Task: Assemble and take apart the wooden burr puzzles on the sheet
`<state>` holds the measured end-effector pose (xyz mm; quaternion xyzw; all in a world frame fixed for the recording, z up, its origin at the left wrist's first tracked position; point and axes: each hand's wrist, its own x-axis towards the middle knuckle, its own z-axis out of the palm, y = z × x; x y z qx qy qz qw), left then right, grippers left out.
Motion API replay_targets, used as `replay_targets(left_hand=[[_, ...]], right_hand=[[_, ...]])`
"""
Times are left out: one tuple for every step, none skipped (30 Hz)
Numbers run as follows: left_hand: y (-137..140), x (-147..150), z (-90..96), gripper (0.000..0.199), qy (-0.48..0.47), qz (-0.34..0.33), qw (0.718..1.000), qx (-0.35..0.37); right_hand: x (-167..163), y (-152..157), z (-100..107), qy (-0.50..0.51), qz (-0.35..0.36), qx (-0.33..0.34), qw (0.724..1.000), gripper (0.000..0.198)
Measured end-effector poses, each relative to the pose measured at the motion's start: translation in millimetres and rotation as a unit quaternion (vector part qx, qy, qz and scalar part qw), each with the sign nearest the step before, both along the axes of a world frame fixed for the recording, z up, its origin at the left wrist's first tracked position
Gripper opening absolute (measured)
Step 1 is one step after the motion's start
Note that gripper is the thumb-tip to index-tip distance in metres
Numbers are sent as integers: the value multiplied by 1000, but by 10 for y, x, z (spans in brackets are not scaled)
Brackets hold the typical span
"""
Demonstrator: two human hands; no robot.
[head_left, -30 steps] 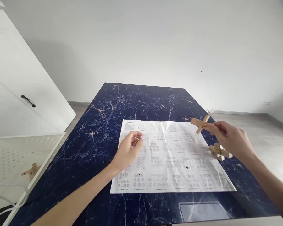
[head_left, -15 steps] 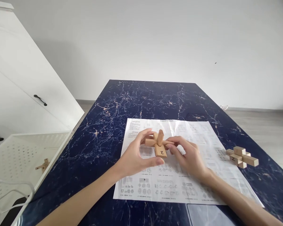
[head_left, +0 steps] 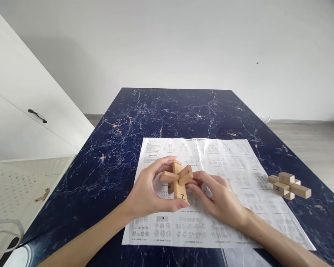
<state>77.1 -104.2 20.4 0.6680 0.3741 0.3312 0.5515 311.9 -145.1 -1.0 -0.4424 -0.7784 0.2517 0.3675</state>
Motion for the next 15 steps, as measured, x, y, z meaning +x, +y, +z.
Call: replay_targets(left_hand=[[-1, 8, 5, 89, -3, 1, 1000, 8], [-3, 16, 12, 89, -7, 0, 1000, 16], [-4, 25, 19, 87, -9, -2, 1000, 25], [-6, 32, 27, 85, -10, -4, 999, 33], [-7, 38, 34, 82, -10, -6, 999, 41], [-10, 42, 39, 80, -7, -5, 999, 49], [-12, 44, 43, 79, -4, -1, 998, 56], [-15, 44, 44, 80, 0, 4, 998, 61], [-18, 43, 44, 81, 4, 12, 998, 65], [-20, 41, 41, 83, 6, 19, 998, 66], [-20, 39, 36, 84, 8, 24, 998, 65], [-20, 36, 29, 84, 9, 29, 998, 61], [-18, 32, 22, 84, 7, 30, 998, 56], [-17, 29, 14, 85, 4, 29, 998, 48], [-15, 26, 8, 85, 0, 25, 999, 37]], right_hand=[[-6, -9, -1, 1, -8, 3, 1000, 9], [-15, -18, -3, 4, -17, 9, 1000, 8], [-27, -28, -5, 8, -28, 15, 999, 8], [-41, -38, -6, 13, -40, 22, 999, 7], [-57, -46, -7, 19, -50, 28, 998, 7], [-74, -52, -6, 25, -59, 34, 997, 7], [-91, -57, -4, 30, -66, 37, 997, 7], [-106, -59, -3, 33, -70, 37, 996, 7], [-117, -60, -3, 35, -73, 37, 996, 7], [-124, -60, -3, 35, -76, 35, 996, 6], [-127, -59, -5, 36, -77, 31, 996, 6], [-127, -58, -7, 37, -78, 25, 996, 6], [-125, -58, -8, 39, -77, 19, 996, 6], [-123, -58, -9, 45, -76, 12, 996, 7], [-123, -59, -7, 52, -74, 4, 996, 7]])
